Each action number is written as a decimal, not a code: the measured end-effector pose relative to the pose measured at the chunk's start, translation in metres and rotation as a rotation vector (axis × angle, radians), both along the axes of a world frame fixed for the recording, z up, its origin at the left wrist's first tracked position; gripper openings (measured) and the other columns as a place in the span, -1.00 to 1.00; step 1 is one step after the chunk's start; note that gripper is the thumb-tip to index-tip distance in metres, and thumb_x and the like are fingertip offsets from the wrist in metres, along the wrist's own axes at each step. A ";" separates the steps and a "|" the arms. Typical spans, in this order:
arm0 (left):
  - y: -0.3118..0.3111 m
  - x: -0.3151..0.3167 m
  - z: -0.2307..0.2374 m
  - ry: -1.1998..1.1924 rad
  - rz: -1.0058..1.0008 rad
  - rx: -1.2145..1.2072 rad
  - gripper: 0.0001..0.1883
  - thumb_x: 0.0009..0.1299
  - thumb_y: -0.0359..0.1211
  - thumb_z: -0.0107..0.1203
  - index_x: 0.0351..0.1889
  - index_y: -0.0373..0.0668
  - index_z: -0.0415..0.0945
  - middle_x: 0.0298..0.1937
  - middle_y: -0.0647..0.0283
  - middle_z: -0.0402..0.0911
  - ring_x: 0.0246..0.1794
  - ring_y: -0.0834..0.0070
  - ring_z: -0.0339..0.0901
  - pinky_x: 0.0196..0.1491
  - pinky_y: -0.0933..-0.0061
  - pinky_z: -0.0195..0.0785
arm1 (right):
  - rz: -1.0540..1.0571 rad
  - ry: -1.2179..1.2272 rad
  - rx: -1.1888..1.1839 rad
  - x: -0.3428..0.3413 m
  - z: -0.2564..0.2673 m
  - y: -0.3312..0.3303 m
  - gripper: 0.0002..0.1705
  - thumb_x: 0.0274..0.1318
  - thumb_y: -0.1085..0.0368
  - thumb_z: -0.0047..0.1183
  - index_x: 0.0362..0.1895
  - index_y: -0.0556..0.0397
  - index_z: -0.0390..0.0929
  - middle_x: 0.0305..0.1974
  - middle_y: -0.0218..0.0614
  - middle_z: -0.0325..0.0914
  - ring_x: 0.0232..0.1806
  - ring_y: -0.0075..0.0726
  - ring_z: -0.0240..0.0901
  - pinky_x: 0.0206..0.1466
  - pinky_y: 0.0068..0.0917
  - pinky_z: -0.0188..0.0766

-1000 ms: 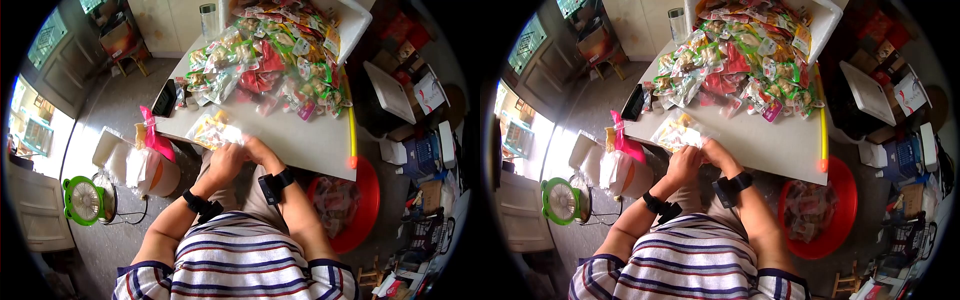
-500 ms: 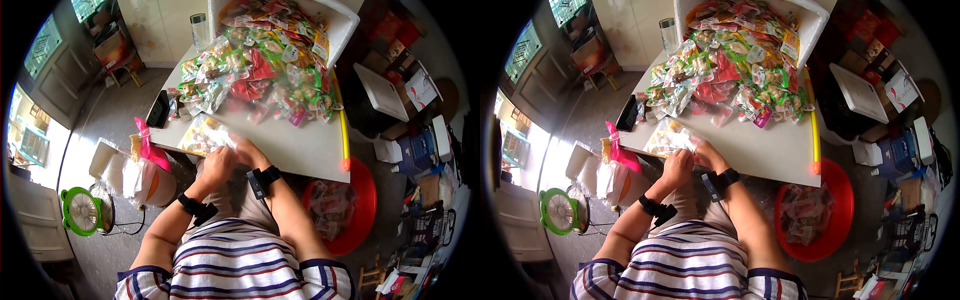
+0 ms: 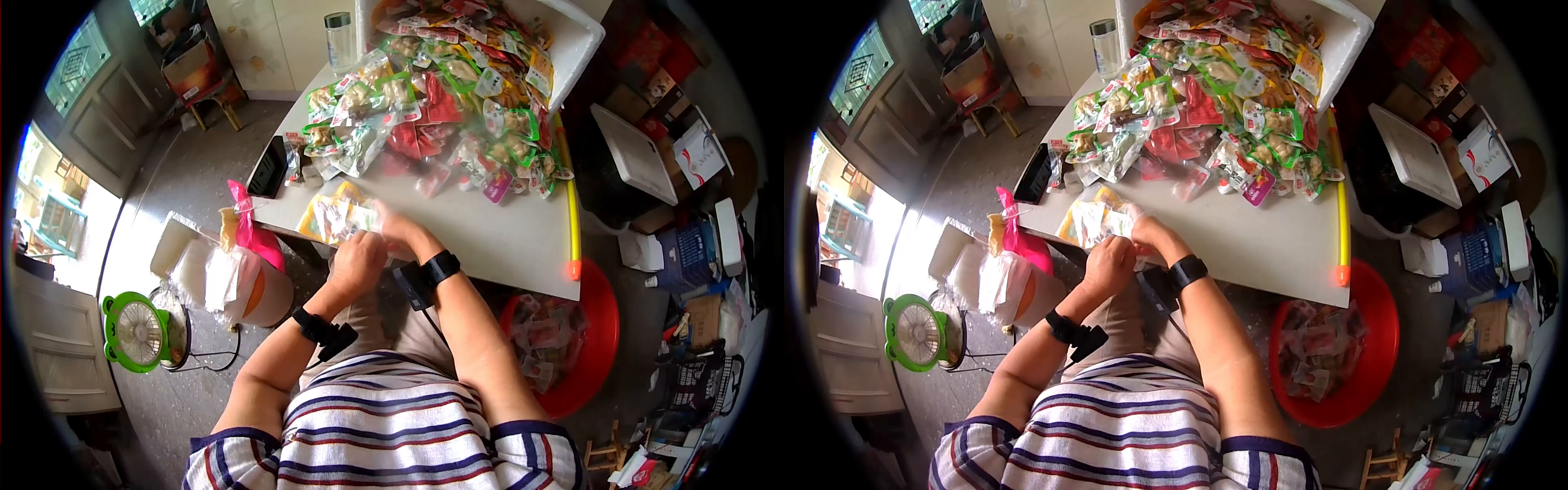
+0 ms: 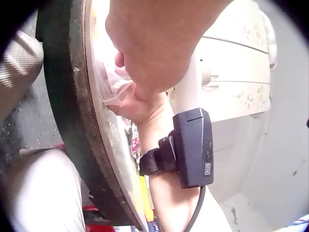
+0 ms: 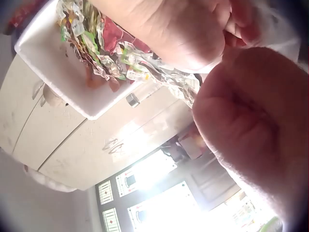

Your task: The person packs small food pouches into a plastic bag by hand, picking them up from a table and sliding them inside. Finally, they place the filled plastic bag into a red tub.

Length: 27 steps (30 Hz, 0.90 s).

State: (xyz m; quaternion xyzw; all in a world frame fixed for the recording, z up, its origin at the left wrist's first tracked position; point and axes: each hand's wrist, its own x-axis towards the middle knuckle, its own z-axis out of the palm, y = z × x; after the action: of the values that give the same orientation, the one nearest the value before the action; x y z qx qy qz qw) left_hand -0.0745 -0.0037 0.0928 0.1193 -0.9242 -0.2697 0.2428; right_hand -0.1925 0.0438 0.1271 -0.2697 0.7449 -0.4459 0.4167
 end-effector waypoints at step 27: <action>-0.042 0.008 -0.022 0.173 0.093 -0.021 -0.83 0.02 -0.44 -0.01 -0.40 -0.26 0.34 -0.31 0.09 0.40 -0.27 0.16 0.32 -0.19 0.32 0.21 | 0.127 0.041 -0.204 -0.029 -0.072 -0.006 -0.67 -0.04 0.26 -0.12 -0.14 0.11 0.36 -0.45 -0.26 0.45 -0.51 -0.48 0.30 -0.43 -0.50 0.28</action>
State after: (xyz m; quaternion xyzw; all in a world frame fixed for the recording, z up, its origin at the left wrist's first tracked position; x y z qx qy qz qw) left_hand -0.0667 -0.0452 0.0705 0.1356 -0.8959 -0.2579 0.3354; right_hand -0.2219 0.0382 0.0553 -0.3663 0.6853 -0.4867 0.3991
